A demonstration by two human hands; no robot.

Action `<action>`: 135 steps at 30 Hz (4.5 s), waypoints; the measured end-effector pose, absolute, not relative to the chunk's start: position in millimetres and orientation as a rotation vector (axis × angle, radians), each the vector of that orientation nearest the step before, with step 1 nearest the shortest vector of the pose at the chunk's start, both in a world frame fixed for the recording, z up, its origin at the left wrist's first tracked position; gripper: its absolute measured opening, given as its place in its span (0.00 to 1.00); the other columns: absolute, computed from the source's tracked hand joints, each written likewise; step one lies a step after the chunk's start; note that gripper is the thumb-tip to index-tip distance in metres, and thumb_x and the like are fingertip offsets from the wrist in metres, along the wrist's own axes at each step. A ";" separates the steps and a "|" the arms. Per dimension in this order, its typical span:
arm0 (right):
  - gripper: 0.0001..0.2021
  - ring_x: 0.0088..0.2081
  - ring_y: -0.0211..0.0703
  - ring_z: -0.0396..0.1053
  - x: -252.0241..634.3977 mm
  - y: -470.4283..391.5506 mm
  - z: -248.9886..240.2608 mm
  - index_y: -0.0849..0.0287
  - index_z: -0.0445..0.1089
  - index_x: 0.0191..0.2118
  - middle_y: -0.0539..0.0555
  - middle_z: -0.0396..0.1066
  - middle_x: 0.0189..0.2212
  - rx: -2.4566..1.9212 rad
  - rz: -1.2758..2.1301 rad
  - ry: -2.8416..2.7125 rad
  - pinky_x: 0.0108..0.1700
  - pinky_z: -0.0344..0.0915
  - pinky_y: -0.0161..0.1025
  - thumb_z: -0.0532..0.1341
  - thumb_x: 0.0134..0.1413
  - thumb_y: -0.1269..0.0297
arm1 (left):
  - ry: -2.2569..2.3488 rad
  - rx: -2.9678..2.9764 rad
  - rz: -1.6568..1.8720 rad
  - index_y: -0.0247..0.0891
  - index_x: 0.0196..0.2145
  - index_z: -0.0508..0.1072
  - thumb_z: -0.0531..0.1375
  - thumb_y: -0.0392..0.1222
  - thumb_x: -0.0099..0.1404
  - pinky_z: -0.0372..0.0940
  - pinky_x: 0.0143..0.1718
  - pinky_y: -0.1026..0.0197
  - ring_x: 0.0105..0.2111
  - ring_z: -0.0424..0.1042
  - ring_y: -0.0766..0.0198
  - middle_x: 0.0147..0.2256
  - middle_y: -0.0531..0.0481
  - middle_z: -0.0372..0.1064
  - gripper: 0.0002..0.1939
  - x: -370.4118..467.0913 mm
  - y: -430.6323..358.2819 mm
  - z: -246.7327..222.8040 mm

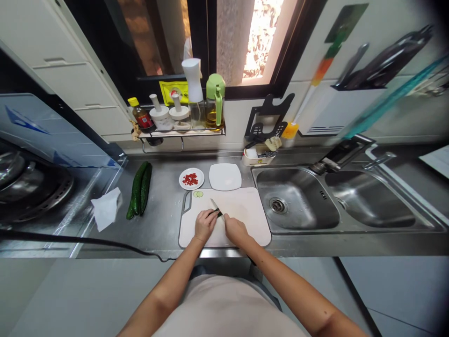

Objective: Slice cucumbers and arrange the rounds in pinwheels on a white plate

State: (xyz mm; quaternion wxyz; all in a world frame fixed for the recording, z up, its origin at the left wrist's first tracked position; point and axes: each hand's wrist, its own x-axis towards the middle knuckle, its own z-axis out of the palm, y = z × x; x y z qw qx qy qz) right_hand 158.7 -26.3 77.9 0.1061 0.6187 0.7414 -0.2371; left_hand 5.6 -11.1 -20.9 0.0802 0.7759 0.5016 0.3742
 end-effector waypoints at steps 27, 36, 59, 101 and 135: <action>0.17 0.45 0.45 0.71 151.6 -17.2 77.1 0.63 0.57 0.52 0.62 0.73 0.40 1.837 -0.730 2.222 0.42 0.61 0.37 0.48 0.56 0.77 | 1.516 2.321 1.100 0.43 0.45 0.75 0.55 0.39 0.66 0.65 0.42 0.56 0.41 0.68 0.62 0.42 0.46 0.71 0.12 5.5 -11.1 -21.9; 0.17 0.45 0.47 0.71 158.7 -27.6 75.7 0.63 0.58 0.52 0.63 0.73 0.39 1.795 -0.716 2.159 0.41 0.62 0.39 0.48 0.56 0.76 | 1.527 2.317 1.080 0.43 0.45 0.75 0.54 0.41 0.66 0.65 0.43 0.55 0.41 0.68 0.61 0.42 0.46 0.71 0.13 5.2 -10.9 -22.5; 0.17 0.45 0.46 0.71 155.4 -20.2 70.0 0.64 0.59 0.51 0.62 0.73 0.40 1.812 -0.731 2.182 0.42 0.62 0.37 0.49 0.55 0.77 | 1.519 2.328 1.089 0.43 0.45 0.75 0.54 0.40 0.66 0.64 0.43 0.55 0.41 0.68 0.60 0.42 0.46 0.71 0.12 5.1 -10.6 -26.7; 0.17 0.45 0.45 0.71 143.2 -9.4 64.3 0.63 0.58 0.51 0.63 0.73 0.41 1.880 -0.722 2.165 0.41 0.61 0.37 0.48 0.56 0.77 | 1.554 2.331 1.079 0.43 0.44 0.75 0.55 0.39 0.66 0.61 0.42 0.56 0.41 0.67 0.61 0.41 0.47 0.72 0.11 6.7 -12.4 -23.7; 0.16 0.43 0.50 0.72 164.5 -58.5 67.2 0.64 0.59 0.48 0.65 0.73 0.38 1.865 -0.660 2.085 0.39 0.64 0.41 0.48 0.55 0.79 | 1.575 2.325 1.062 0.44 0.44 0.75 0.56 0.40 0.65 0.61 0.43 0.56 0.41 0.67 0.62 0.42 0.47 0.71 0.12 5.5 -13.0 -24.6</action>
